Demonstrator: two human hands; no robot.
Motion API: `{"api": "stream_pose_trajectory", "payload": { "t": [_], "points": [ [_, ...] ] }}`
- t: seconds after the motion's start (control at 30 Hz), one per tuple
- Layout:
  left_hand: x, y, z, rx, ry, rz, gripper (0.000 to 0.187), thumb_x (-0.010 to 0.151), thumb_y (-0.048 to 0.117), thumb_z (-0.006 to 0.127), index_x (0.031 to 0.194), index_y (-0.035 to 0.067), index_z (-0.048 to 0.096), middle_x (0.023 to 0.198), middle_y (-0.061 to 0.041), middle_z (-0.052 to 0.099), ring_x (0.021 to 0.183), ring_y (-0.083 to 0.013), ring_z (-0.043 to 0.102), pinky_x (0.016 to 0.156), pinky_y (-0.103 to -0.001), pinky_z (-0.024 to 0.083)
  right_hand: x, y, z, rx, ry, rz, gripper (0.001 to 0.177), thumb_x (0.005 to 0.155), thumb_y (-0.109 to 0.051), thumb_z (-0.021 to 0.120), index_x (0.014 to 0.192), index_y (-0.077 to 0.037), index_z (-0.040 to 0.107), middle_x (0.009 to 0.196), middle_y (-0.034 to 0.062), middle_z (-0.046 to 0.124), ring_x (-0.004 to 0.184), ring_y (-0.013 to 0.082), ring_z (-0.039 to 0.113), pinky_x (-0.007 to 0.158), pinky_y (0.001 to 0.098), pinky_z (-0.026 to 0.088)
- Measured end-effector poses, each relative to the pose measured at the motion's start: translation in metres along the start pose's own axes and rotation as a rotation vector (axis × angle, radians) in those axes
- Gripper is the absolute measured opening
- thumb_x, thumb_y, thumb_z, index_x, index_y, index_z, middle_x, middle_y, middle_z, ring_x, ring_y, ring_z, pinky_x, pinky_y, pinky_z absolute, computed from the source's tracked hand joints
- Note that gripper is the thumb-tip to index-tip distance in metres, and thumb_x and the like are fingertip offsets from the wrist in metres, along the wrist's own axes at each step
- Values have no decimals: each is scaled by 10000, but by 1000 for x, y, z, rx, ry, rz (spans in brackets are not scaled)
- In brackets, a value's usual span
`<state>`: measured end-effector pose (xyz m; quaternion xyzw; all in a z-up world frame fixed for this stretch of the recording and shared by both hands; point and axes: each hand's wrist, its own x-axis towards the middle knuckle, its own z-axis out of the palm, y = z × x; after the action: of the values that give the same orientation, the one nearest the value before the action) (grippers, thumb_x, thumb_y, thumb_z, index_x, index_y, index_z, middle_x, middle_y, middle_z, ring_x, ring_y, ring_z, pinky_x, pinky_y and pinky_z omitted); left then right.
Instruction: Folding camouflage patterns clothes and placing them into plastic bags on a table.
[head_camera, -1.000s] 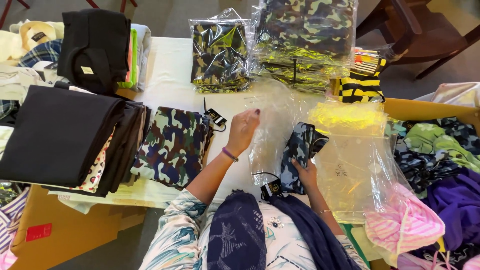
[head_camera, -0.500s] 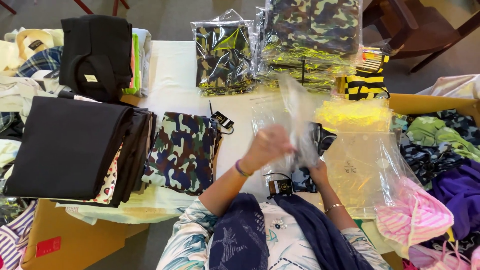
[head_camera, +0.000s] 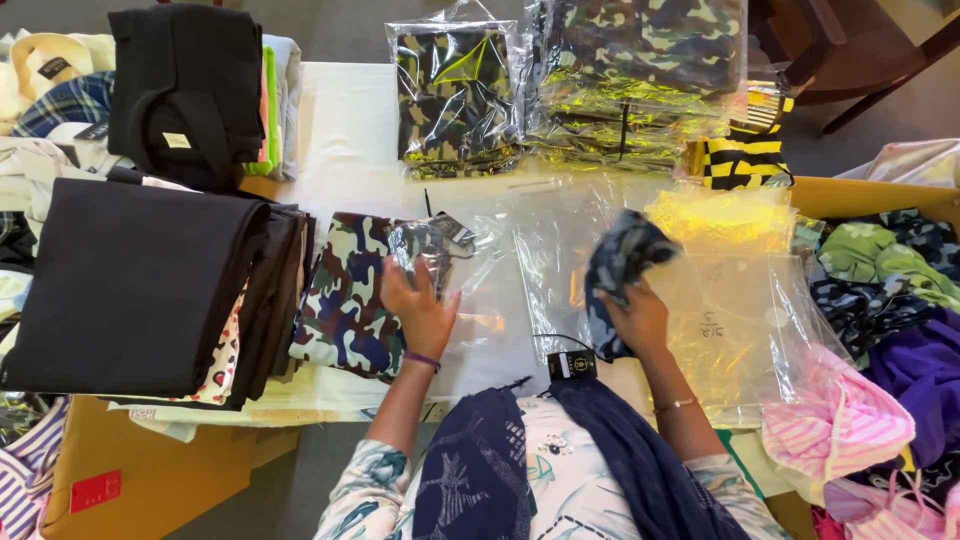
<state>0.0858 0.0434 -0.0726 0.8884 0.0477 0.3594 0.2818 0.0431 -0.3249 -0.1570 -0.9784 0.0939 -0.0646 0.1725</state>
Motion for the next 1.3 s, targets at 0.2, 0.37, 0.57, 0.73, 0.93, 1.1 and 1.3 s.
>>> {"api": "stream_pose_trajectory", "payload": {
  "t": [0.2,0.37,0.57,0.73,0.93,1.1,1.3],
  "points": [
    [-10,-54,65,50,-921,563,117,1021,213,642,1013,100,672,914,-88,692,911,-312,711,1131,-461,453,13,-38,2,-63,-189,-204,396,720,-285,750,1111,-222,764,1076,120,706,906,363,693,728,463,564],
    [31,-15,34,-46,-714,381,114,999,158,596,1028,76,668,860,-122,672,806,-332,690,756,-455,530,6,-16,-27,64,-120,-59,441,794,-309,750,1228,-235,738,1029,131,708,922,377,683,750,470,549],
    [2,9,53,-91,-476,339,196,963,84,588,1139,50,667,928,-133,649,809,-324,679,685,-432,556,-18,-25,-107,56,71,42,373,870,-377,771,1195,-194,746,1009,140,681,882,397,672,716,481,528],
    [-74,19,111,-132,-778,482,401,890,-2,547,1272,67,648,954,-153,634,835,-332,675,683,-446,555,-46,-57,-155,42,18,-21,353,855,-357,766,1171,-200,740,966,127,656,809,379,667,681,478,527],
    [-169,-26,283,-818,-971,486,342,1052,30,445,1388,-28,407,1337,-222,496,1147,-381,536,922,-454,438,-76,-70,-152,87,-375,-314,396,744,-225,761,1139,-228,732,989,95,675,869,331,688,719,441,553],
    [-47,61,136,-661,-1013,113,363,925,216,762,1257,106,669,808,-188,645,725,-349,631,697,-423,528,-84,-77,-139,99,-716,-368,403,767,-188,723,1167,-236,737,1068,54,707,935,309,695,789,418,550],
    [-24,70,105,-668,-1060,330,349,898,158,714,1235,76,675,823,-185,669,745,-363,646,714,-433,531,-89,-33,-94,128,-447,-45,427,772,-269,754,1177,-140,723,1063,113,696,902,355,684,770,458,552]
  ]
}}
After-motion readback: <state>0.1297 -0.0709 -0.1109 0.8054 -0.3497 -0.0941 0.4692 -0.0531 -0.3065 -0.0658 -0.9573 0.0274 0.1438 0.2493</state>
